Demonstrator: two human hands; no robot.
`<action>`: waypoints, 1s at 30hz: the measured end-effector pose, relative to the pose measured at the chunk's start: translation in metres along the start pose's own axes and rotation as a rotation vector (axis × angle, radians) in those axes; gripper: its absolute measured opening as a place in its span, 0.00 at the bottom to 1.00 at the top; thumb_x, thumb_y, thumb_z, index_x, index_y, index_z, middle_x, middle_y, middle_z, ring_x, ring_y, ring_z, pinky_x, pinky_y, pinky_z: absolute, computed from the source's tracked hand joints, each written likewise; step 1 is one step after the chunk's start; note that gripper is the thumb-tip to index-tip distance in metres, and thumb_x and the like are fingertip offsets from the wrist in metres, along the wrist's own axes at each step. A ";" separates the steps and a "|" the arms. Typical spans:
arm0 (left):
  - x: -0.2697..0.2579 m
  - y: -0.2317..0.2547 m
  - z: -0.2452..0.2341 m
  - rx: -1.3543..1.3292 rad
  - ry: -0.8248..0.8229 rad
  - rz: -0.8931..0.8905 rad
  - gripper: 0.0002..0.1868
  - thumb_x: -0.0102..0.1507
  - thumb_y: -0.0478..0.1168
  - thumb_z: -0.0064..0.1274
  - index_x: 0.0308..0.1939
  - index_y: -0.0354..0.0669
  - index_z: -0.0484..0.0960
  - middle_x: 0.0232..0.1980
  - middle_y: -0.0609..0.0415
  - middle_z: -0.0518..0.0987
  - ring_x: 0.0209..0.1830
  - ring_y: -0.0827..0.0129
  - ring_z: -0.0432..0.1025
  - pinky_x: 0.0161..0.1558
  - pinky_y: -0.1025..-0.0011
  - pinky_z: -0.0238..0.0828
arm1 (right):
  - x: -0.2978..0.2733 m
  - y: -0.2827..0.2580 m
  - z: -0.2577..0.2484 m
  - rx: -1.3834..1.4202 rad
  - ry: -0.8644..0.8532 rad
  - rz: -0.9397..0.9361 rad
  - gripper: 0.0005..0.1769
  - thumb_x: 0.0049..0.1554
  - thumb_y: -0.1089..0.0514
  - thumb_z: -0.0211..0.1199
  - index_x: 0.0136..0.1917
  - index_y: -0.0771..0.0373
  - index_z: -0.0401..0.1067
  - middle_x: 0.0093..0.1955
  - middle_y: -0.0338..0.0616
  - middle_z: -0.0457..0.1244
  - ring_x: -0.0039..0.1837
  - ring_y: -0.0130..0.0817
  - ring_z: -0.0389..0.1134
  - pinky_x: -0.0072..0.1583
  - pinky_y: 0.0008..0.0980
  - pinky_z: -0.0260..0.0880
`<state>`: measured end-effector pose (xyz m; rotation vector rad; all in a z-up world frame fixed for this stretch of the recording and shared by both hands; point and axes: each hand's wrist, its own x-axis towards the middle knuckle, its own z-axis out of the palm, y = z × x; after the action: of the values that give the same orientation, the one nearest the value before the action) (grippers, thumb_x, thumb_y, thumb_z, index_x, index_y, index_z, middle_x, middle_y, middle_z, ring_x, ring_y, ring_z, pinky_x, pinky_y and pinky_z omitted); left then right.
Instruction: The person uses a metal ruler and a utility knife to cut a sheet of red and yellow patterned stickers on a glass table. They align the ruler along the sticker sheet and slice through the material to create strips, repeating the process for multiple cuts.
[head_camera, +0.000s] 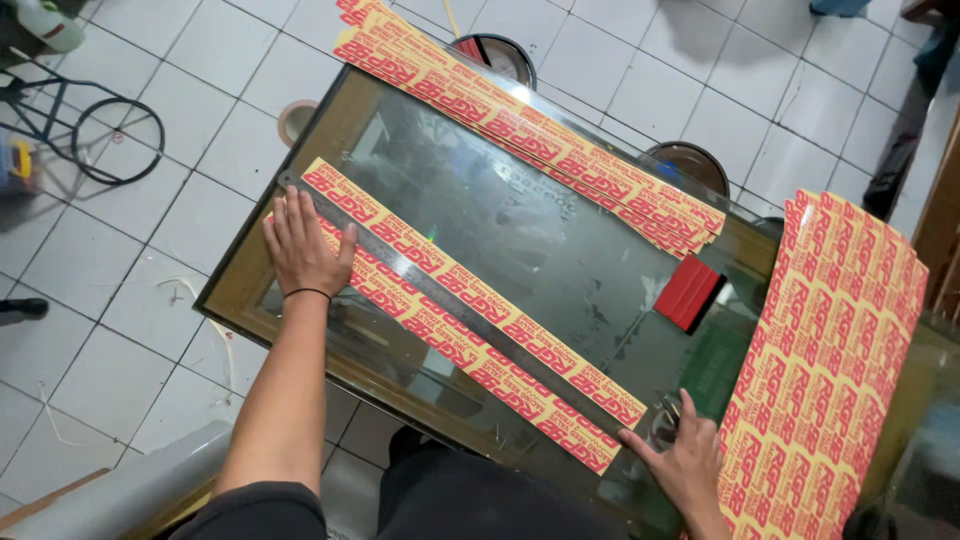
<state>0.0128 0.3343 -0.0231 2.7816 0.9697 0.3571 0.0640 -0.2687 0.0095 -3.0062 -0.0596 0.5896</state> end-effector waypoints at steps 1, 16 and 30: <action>0.001 -0.001 -0.001 0.004 0.008 -0.010 0.47 0.69 0.65 0.37 0.80 0.30 0.56 0.83 0.37 0.53 0.83 0.44 0.46 0.77 0.43 0.37 | 0.002 -0.002 0.001 0.000 0.002 -0.013 0.72 0.35 0.17 0.65 0.85 0.45 0.47 0.59 0.56 0.59 0.61 0.57 0.63 0.59 0.53 0.66; 0.000 -0.003 0.003 -0.031 -0.009 0.024 0.48 0.68 0.67 0.36 0.80 0.31 0.56 0.83 0.37 0.55 0.83 0.44 0.46 0.77 0.44 0.35 | -0.001 -0.014 -0.012 0.004 -0.054 0.066 0.70 0.36 0.18 0.66 0.84 0.46 0.48 0.60 0.54 0.59 0.66 0.53 0.60 0.60 0.48 0.65; -0.004 0.006 -0.012 -0.026 0.083 0.186 0.45 0.72 0.55 0.46 0.75 0.09 0.64 0.77 0.17 0.61 0.74 0.22 0.53 0.69 0.34 0.39 | 0.001 -0.004 -0.011 0.144 -0.066 0.017 0.69 0.39 0.18 0.67 0.84 0.42 0.45 0.59 0.48 0.54 0.61 0.47 0.59 0.61 0.47 0.61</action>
<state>0.0101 0.3278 -0.0113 2.8604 0.7181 0.5107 0.0692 -0.2649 0.0193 -2.8513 0.0048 0.6641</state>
